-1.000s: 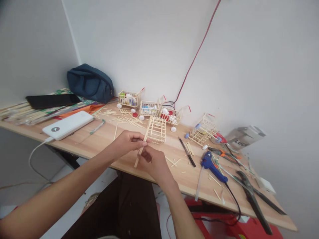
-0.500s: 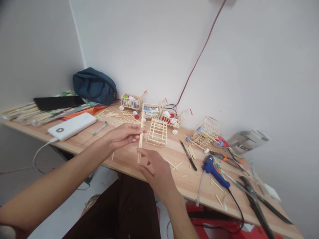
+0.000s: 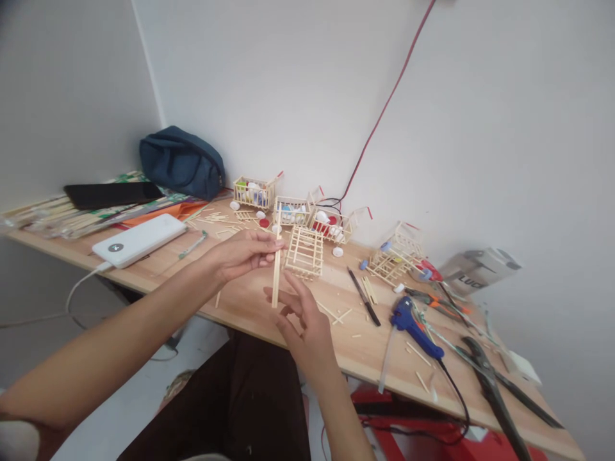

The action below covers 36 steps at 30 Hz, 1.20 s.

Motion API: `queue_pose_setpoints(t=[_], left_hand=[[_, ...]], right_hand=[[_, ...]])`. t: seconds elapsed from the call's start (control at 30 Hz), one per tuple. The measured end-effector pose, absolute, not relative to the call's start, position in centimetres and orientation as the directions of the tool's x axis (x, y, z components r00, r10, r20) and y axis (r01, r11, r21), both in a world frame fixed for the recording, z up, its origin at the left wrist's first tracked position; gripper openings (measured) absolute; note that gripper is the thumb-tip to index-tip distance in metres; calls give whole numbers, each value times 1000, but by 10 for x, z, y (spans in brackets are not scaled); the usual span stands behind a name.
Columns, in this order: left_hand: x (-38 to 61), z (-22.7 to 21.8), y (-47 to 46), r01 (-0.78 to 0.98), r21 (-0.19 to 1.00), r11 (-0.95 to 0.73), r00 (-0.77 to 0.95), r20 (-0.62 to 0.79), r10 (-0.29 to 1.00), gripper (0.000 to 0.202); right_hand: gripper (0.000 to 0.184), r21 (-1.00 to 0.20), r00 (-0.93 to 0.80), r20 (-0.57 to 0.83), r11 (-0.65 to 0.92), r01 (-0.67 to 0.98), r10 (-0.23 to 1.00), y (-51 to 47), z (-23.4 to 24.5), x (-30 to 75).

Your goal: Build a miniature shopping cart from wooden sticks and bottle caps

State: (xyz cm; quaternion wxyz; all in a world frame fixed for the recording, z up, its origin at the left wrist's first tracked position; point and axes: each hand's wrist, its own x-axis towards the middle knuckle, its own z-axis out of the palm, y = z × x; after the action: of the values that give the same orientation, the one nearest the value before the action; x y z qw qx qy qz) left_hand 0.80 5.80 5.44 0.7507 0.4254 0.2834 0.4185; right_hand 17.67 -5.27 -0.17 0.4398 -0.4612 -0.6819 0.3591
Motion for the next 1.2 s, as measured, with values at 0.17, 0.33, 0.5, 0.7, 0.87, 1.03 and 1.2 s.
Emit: queue_pose_setpoints(t=[0.17,0.33,0.5,0.7,0.87,1.03,1.2], left_hand=[[10,57,60,-383,885,264,447,-73,892,10],[15,54,56,-359,909,210,427,-40,904,17],[21,50,48,-300,941,154,431,-11,902,28],[25,44,40,-239,967,83,415,25,909,32],[31,42,34,-283,944,170,462,-21,886,35],[35,38,28,-293,943,157,471,-1,882,34],[38,41,21,-277,951,138,450,2,893,35]], right_hand=[[48,-950,-182,178,217,225,967,-52,-1,176],[32,-990,-150,56,75,118,987,-48,4,170],[31,-998,-136,-14,-5,69,991,-45,-2,167],[32,-1000,-68,-9,-7,28,998,-50,-19,166],[34,-1000,-7,5,4,-7,1000,-53,-26,160],[34,-999,21,8,9,-53,1000,-53,-31,157],[31,-998,33,37,38,-57,999,-53,-36,157]])
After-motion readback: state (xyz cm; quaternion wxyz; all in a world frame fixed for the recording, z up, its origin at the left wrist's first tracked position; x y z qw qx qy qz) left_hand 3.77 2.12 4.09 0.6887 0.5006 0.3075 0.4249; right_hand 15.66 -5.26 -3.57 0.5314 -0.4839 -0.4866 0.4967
